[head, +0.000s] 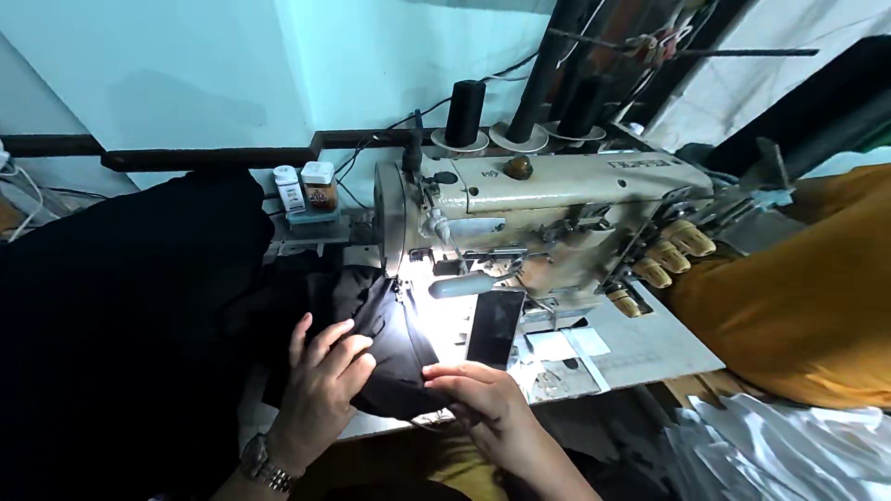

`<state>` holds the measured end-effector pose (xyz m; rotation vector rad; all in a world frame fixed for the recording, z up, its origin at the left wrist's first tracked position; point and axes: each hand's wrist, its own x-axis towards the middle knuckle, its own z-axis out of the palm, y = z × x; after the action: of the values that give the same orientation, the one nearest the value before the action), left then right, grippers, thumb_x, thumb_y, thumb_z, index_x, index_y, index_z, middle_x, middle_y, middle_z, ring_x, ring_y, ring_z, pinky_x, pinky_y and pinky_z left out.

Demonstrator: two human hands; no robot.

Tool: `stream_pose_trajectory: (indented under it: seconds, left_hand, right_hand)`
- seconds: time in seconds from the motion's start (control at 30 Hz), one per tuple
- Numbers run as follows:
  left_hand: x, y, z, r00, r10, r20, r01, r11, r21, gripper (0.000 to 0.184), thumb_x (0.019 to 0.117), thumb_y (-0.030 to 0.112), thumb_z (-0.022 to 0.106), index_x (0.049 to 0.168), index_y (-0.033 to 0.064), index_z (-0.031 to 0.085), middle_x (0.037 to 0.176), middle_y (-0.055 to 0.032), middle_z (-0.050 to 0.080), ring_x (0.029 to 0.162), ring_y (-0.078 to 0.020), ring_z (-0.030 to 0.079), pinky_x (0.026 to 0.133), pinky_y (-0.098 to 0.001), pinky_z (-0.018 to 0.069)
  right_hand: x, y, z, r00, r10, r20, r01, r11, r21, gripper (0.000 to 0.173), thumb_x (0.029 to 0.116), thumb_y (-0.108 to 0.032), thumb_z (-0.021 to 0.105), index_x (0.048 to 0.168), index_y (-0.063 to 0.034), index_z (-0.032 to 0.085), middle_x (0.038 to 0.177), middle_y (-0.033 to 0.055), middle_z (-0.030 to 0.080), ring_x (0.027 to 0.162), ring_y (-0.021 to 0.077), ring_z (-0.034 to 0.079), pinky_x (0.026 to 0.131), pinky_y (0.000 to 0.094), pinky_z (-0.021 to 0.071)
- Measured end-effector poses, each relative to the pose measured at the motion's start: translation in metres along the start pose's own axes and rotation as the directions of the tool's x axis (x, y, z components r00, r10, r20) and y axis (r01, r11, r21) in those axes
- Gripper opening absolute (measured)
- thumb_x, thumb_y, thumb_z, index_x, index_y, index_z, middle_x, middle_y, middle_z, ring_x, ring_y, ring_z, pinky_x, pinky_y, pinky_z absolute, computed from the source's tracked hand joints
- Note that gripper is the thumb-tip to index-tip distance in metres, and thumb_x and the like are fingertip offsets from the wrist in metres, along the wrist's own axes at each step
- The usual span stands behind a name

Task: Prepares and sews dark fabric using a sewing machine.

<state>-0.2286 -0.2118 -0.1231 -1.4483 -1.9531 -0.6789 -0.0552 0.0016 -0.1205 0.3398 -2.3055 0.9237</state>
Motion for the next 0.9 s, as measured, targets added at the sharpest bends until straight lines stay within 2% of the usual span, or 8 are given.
stream_pose_trajectory:
  seconds: [0.37,0.43,0.5,0.6,0.7,0.77,0.8,0.9]
  left_hand:
    - [0.033,-0.018,-0.002,0.97,0.052,0.236,-0.065,0.997,0.048,0.02,0.0916,0.005,0.059,0.096,0.0193,0.073,0.113,0.0018,0.073,0.129,-0.0314,0.059,0.112,-0.0764,0.0269]
    - [0.048,-0.029,0.002,0.959,0.043,0.28,-0.064,0.996,0.065,0.021,0.0907,0.004,0.061,0.096,0.0195,0.074,0.11,0.0017,0.073,0.127,-0.0309,0.061,0.112,-0.0756,0.0277]
    - [0.059,-0.038,0.008,0.942,0.028,0.334,-0.057,0.996,0.075,0.022,0.0906,0.002,0.063,0.098,0.0184,0.075,0.107,-0.0003,0.073,0.125,-0.0307,0.061,0.114,-0.0742,0.0276]
    - [0.069,-0.043,0.008,0.914,-0.032,0.404,-0.029,0.989,0.144,0.025,0.0859,0.0,0.069,0.104,0.0162,0.074,0.113,-0.0052,0.072,0.126,-0.0324,0.061,0.114,-0.0729,0.0279]
    - [0.066,-0.033,-0.015,0.888,-0.049,0.457,-0.019,0.989,0.144,0.035,0.07,0.02,0.087,0.102,0.0144,0.074,0.126,-0.0083,0.069,0.133,-0.0367,0.056,0.111,-0.0749,0.0304]
    - [0.056,-0.023,-0.034,0.887,0.054,0.459,-0.046,0.999,-0.029,0.034,0.0774,0.048,0.078,0.09,0.0173,0.071,0.119,-0.0021,0.071,0.131,-0.0285,0.058,0.113,-0.0691,0.034]
    - [0.05,-0.017,-0.042,0.88,0.133,0.456,-0.063,0.984,-0.167,0.034,0.0868,0.051,0.07,0.085,0.0173,0.07,0.11,-0.0007,0.073,0.125,-0.0236,0.062,0.115,-0.0642,0.0346]
    - [0.035,0.004,-0.046,0.842,0.375,0.388,-0.124,0.834,-0.538,0.037,0.1027,0.04,0.056,0.079,0.0134,0.066,0.081,-0.0019,0.069,0.092,-0.0171,0.07,0.117,-0.0493,0.0367]
  right_hand:
    - [0.009,0.013,0.008,0.998,0.067,0.014,-0.066,0.993,-0.1,0.018,0.1027,-0.014,0.055,0.104,-0.0117,0.073,0.114,0.0001,0.075,0.104,0.0083,0.071,0.087,0.026,0.0598]
    - [0.019,0.022,0.011,0.997,0.073,0.004,-0.071,0.982,-0.173,0.02,0.1009,-0.016,0.057,0.108,-0.0137,0.075,0.103,-0.0002,0.076,0.094,0.0097,0.072,0.081,0.029,0.0604]
    - [0.026,0.031,0.017,0.997,0.06,-0.039,-0.068,0.963,-0.259,0.023,0.0966,-0.02,0.059,0.105,-0.0142,0.079,0.083,0.0013,0.075,0.074,0.0131,0.071,0.066,0.0329,0.0578]
    - [0.032,0.037,0.025,0.995,0.058,-0.081,-0.081,0.947,-0.31,0.025,0.0937,-0.021,0.061,0.106,-0.014,0.081,0.082,0.0031,0.077,0.074,0.016,0.073,0.067,0.0369,0.0583]
    - [0.031,0.039,0.028,0.997,0.055,-0.059,-0.071,0.946,-0.316,0.025,0.0929,-0.019,0.061,0.107,-0.0142,0.081,0.086,0.0036,0.078,0.078,0.0175,0.075,0.07,0.0381,0.0593]
    - [0.028,0.038,0.025,0.998,0.059,0.003,-0.056,0.958,-0.28,0.023,0.0941,-0.016,0.061,0.107,-0.0142,0.08,0.095,0.0034,0.079,0.085,0.0169,0.075,0.075,0.037,0.0603]
    - [0.028,0.036,0.023,0.997,0.066,0.049,-0.052,0.969,-0.242,0.021,0.0954,-0.014,0.062,0.107,-0.0141,0.079,0.104,0.0035,0.078,0.092,0.016,0.075,0.08,0.0354,0.0608]
    - [0.024,0.02,0.019,0.985,0.081,0.155,-0.055,0.984,-0.17,0.015,0.096,-0.011,0.064,0.103,-0.0162,0.077,0.117,0.0028,0.073,0.096,0.013,0.072,0.08,0.0308,0.0608]
